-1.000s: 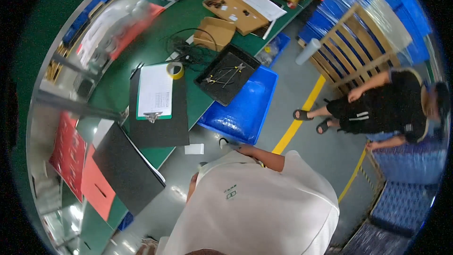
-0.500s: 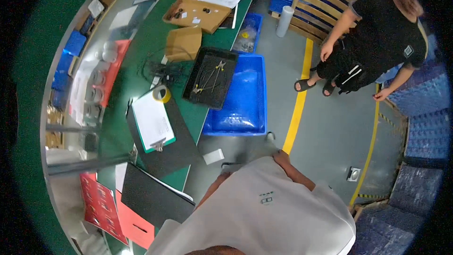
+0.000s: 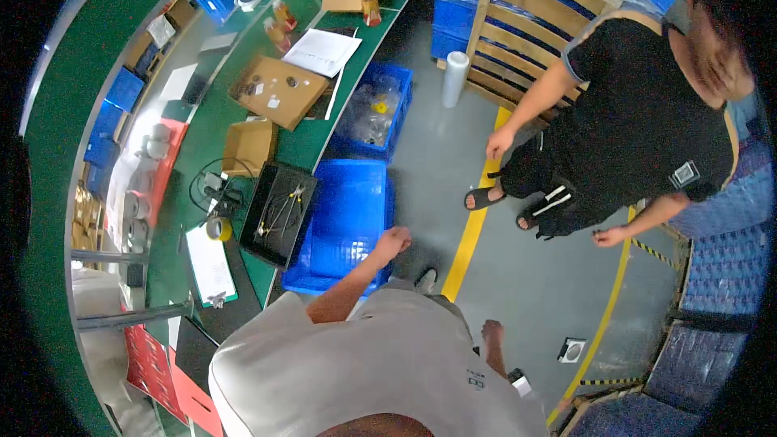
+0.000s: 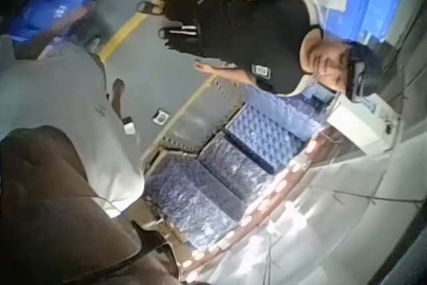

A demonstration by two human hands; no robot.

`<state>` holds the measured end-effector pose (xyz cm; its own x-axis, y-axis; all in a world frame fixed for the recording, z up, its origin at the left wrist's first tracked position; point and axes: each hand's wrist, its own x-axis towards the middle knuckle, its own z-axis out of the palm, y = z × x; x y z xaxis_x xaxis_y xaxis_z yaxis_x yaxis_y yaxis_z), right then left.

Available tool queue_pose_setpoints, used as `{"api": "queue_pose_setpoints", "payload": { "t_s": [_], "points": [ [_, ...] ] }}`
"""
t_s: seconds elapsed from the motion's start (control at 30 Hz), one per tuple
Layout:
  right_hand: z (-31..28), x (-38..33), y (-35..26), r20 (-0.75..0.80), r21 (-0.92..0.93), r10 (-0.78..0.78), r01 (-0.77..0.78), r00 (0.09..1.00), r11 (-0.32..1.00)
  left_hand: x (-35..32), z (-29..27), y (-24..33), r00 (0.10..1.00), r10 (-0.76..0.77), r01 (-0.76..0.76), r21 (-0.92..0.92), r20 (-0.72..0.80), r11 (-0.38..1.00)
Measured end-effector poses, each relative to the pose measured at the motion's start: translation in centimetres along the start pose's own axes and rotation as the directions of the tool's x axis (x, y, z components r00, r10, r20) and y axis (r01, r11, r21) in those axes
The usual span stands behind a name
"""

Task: Organizing and checking inventory on a factory floor, including sorting parts into bins and moving loaded pallets with a pallet jack.

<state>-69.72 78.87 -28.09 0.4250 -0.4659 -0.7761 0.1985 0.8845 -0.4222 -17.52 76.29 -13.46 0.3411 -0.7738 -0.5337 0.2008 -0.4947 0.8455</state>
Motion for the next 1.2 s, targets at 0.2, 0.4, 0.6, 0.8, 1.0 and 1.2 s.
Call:
{"api": "queue_pose_setpoints", "payload": {
  "t_s": [0.2,0.4,0.6,0.8,1.0,1.2],
  "points": [
    [6.6,3.0,-9.8,-0.091,-0.075,0.016,-0.023,0.996,0.997,13.0,-3.5,11.0,0.993,0.017,-0.07,-0.473,-0.116,0.878],
    [13.1,9.5,-16.5,-0.212,-0.183,0.041,-0.081,0.976,0.98,27.8,-13.2,21.8,0.963,-0.088,-0.177,-0.844,-0.255,0.507],
    [23.7,16.4,-23.9,-0.339,-0.251,0.006,-0.096,0.941,0.963,41.0,-23.0,26.6,0.896,-0.218,-0.301,-0.89,-0.388,0.343],
    [41.9,22.5,-33.8,-0.382,-0.61,-0.393,0.09,0.836,0.787,48.9,-28.4,29.4,0.845,-0.431,-0.342,-0.939,-0.317,0.021],
    [43.7,27.0,-40.8,-0.315,-0.695,-0.367,0.05,0.875,0.717,54.4,-30.2,30.2,0.856,-0.394,-0.44,-0.871,-0.335,-0.216],
    [44.5,33.0,-46.7,-0.193,-0.808,-0.316,0.032,0.929,0.588,53.4,-32.5,28.0,0.844,-0.449,-0.433,-0.866,-0.292,-0.251]
  ]
}}
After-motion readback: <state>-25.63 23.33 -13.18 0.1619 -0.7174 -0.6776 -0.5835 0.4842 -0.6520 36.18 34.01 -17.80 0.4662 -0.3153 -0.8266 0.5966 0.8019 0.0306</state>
